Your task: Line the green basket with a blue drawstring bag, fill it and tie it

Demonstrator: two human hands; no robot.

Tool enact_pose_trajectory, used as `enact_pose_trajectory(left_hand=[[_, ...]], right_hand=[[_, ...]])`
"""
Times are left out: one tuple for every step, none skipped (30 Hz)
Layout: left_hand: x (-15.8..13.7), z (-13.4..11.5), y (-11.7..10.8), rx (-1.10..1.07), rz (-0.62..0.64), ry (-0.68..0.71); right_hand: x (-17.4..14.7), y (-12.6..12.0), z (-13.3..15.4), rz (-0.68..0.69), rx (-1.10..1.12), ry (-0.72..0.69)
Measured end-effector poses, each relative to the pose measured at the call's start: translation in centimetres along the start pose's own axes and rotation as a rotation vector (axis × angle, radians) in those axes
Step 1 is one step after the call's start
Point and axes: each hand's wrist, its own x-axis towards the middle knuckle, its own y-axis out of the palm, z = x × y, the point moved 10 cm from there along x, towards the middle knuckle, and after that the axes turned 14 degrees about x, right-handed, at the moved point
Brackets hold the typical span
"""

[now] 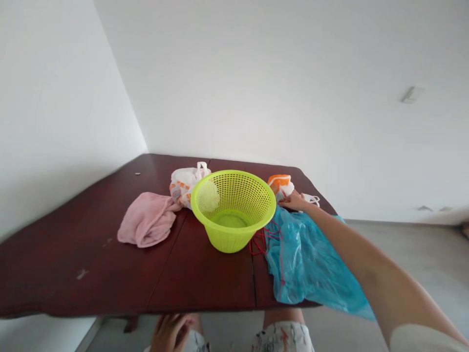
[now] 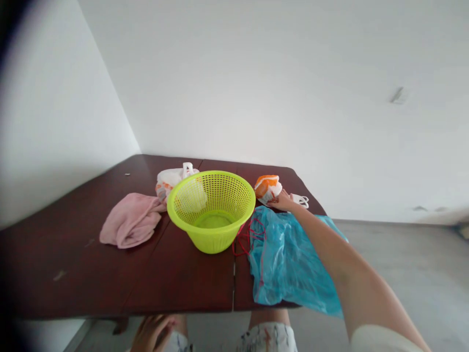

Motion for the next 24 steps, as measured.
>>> enact_pose_trajectory(left_hand=[[-0.1,0.3,-0.1,-0.006,-0.004,-0.002],[-0.2,0.6,-0.2,-0.011,-0.009,-0.006],[-0.3,0.9,-0.3,-0.014,-0.016,-0.012],[-0.3,1.1,-0.3,-0.017,-0.022,-0.019],[-0.2,1.4,-0.4,-0.021,-0.024,-0.028],[-0.1,1.6,-0.4,-0.024,-0.020,-0.038],[-0.1,1.7,-0.3,-0.029,-0.014,-0.046],[0.0,1.8,-0.4,-0.034,-0.013,-0.052],[0.1,1.8,-0.4,-0.039,-0.019,-0.053],[0.1,1.8,-0.5,-0.042,-0.029,-0.049],[0.1,1.7,-0.6,-0.043,-0.038,-0.045],[0.1,1.6,-0.6,-0.042,-0.045,-0.042],[0.2,1.5,-0.5,-0.039,-0.046,-0.039],[0.2,1.4,-0.3,-0.034,-0.041,-0.037],[0.3,1.2,0.0,-0.028,-0.032,-0.036],[0.4,1.1,0.2,-0.022,-0.024,-0.037],[0.5,0.9,0.3,-0.016,-0.017,-0.039],[0.6,0.6,0.4,-0.008,-0.009,-0.041],[0.8,0.4,0.4,-0.001,0.001,-0.045],[0.9,0.2,0.4,0.005,0.011,-0.050],[1.0,-0.1,0.2,0.007,0.023,-0.053],[1.1,-0.3,0.1,0.004,0.035,-0.056],[1.2,-0.6,-0.1,-0.003,0.046,-0.059],[1.3,-0.9,-0.4,-0.013,0.051,-0.063]], right_hand=[[-0.1,0.3,-0.5,0.011,-0.001,0.017],[-0.3,0.2,-0.9,0.007,0.000,0.034],[-0.7,-0.3,-1.2,-0.007,0.001,0.044],[-1.2,-1.1,-1.3,-0.028,0.001,0.037],[-2.2,-2.2,-1.2,-0.051,0.002,0.016],[-3.5,-3.4,-1.0,-0.074,0.005,-0.021],[-5.4,-4.7,-0.5,-0.097,0.005,-0.070],[-7.7,-5.9,0.1,-0.114,0.003,-0.124],[-10.4,-6.9,0.6,-0.127,-0.006,-0.180],[-13.4,-7.8,1.1,-0.146,-0.033,-0.216],[-16.4,-8.4,1.1,-0.174,-0.074,-0.224],[-19.3,-8.7,0.9,-0.214,-0.120,-0.207],[-22.0,-8.8,0.2,-0.266,-0.160,-0.173],[-24.3,-8.5,-0.7,-0.311,-0.192,-0.130],[-26.1,-7.6,-2.2,-0.332,-0.221,-0.068],[-27.3,-6.4,-3.9,-0.336,-0.242,-0.004],[-28.2,-5.0,-6.0,-0.322,-0.255,0.068],[-28.6,-3.4,-8.2,-0.294,-0.252,0.144],[-28.7,-1.8,-10.3,-0.248,-0.231,0.210],[-28.6,-0.3,-12.2,-0.202,-0.202,0.260],[-28.3,1.0,-13.7,-0.162,-0.173,0.294],[-28.0,1.8,-14.8,-0.136,-0.150,0.311],[-27.6,2.3,-15.6,-0.127,-0.135,0.316],[-27.1,2.5,-16.1,-0.130,-0.129,0.315]])
